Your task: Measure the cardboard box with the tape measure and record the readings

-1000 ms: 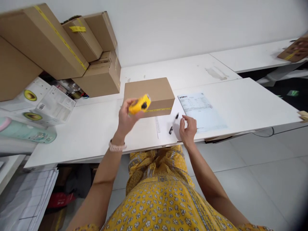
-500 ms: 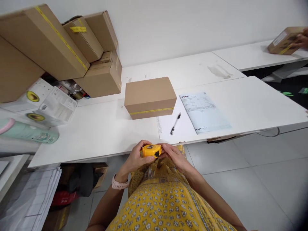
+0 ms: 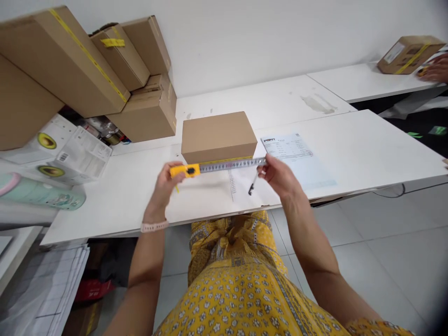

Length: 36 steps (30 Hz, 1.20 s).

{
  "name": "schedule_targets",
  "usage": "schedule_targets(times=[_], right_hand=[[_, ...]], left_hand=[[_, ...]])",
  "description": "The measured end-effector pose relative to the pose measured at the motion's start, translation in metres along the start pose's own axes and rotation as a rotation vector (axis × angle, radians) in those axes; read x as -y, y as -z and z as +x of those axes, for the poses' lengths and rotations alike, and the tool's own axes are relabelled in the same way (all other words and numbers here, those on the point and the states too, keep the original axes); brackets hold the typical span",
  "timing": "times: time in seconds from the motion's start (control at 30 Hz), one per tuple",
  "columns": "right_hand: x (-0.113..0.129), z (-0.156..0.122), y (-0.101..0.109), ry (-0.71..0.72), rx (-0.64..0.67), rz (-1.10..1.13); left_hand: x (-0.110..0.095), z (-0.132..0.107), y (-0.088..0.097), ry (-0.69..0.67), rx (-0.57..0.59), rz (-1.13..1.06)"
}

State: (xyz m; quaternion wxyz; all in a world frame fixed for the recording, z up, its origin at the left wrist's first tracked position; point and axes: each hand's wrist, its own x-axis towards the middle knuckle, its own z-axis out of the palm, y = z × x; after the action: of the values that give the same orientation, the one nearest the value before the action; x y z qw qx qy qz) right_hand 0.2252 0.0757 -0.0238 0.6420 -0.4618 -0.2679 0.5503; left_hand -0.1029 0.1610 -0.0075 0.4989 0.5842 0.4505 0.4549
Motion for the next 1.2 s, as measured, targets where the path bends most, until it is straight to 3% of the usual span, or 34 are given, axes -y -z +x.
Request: schedule_targets(times=[0.07, 0.17, 0.27, 0.37, 0.6, 0.8, 1.2], right_hand=[[0.023, 0.036, 0.005, 0.086, -0.057, -0.077], [0.043, 0.089, 0.004, 0.137, -0.081, -0.184], [0.047, 0.131, -0.003, 0.12, -0.101, -0.25], [0.042, 0.157, -0.008, 0.11, -0.158, -0.369], [0.03, 0.167, -0.014, 0.136, -0.218, -0.53], [0.025, 0.164, -0.018, 0.158, -0.352, -0.644], [0.022, 0.167, -0.013, 0.121, -0.32, -0.613]], left_hand=[[-0.008, 0.038, 0.016, -0.069, -0.117, -0.09], [-0.017, 0.091, 0.03, -0.036, -0.213, -0.22], [-0.017, 0.129, 0.03, 0.024, -0.273, -0.323], [-0.01, 0.148, 0.023, 0.088, -0.304, -0.371], [0.0, 0.153, 0.008, 0.097, -0.315, -0.419], [-0.001, 0.153, -0.001, 0.111, -0.342, -0.439], [-0.008, 0.154, 0.008, 0.158, -0.325, -0.383]])
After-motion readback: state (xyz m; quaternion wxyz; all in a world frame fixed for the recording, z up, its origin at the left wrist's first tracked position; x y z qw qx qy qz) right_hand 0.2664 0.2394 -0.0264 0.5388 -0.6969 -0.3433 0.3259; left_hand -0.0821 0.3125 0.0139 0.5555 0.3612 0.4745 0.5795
